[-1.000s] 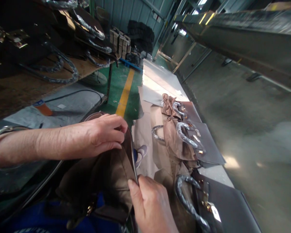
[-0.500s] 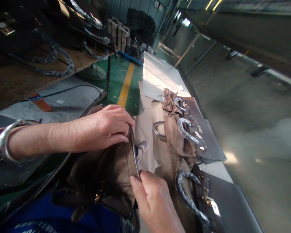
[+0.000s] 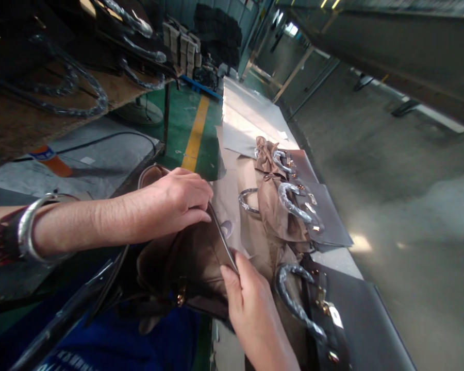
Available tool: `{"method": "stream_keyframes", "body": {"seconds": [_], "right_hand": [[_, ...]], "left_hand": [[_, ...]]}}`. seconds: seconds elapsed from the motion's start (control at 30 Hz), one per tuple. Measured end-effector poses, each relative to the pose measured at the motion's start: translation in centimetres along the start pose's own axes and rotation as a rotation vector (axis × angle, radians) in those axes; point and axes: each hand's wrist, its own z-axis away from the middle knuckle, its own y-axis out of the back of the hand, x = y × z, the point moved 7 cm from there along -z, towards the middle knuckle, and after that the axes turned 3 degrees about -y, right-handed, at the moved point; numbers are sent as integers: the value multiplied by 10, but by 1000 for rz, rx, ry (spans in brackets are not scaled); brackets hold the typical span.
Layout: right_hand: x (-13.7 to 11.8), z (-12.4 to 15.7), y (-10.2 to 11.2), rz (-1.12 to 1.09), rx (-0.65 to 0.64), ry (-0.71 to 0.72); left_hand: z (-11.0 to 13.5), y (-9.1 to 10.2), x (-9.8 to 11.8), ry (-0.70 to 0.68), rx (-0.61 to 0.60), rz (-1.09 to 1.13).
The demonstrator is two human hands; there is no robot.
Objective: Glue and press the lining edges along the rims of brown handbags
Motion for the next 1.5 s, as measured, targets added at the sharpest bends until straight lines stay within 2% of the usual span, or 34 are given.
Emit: {"method": "stream_keyframes", "body": {"seconds": [0.1, 0.27, 0.43, 0.57, 0.73, 0.9, 1.0, 1.1, 1.2, 1.4, 1.5], "right_hand": [[-3, 2, 1, 65, 70, 14], [-20, -1, 0, 123, 42, 88], [-24, -9, 5, 232, 109, 154], [-20, -14, 7, 218, 81, 133], [-22, -27, 7, 258, 11, 71], [-28, -45, 6, 347, 46, 66], [-25, -48, 6, 331, 83, 46], [-21, -46, 3, 323, 88, 26], [-20, -45, 0, 316, 60, -6], [-23, -43, -3, 179, -15, -10], [-22, -40, -3, 125, -38, 11]], "left_hand": [[-3, -1, 2, 25, -20, -18], [-4, -3, 3, 18, -3, -17], [-5, -2, 3, 26, 9, -5], [-4, -1, 2, 33, 5, 13], [-3, -3, 1, -1, 58, 6], [2, -4, 4, -85, 110, 21], [10, -4, 6, -106, 105, -6], [20, -3, 2, -43, 110, -68], [24, 1, -4, 6, 146, -38], [12, 4, -11, -51, 182, 40], [6, 3, -18, -9, 205, 66]]}}
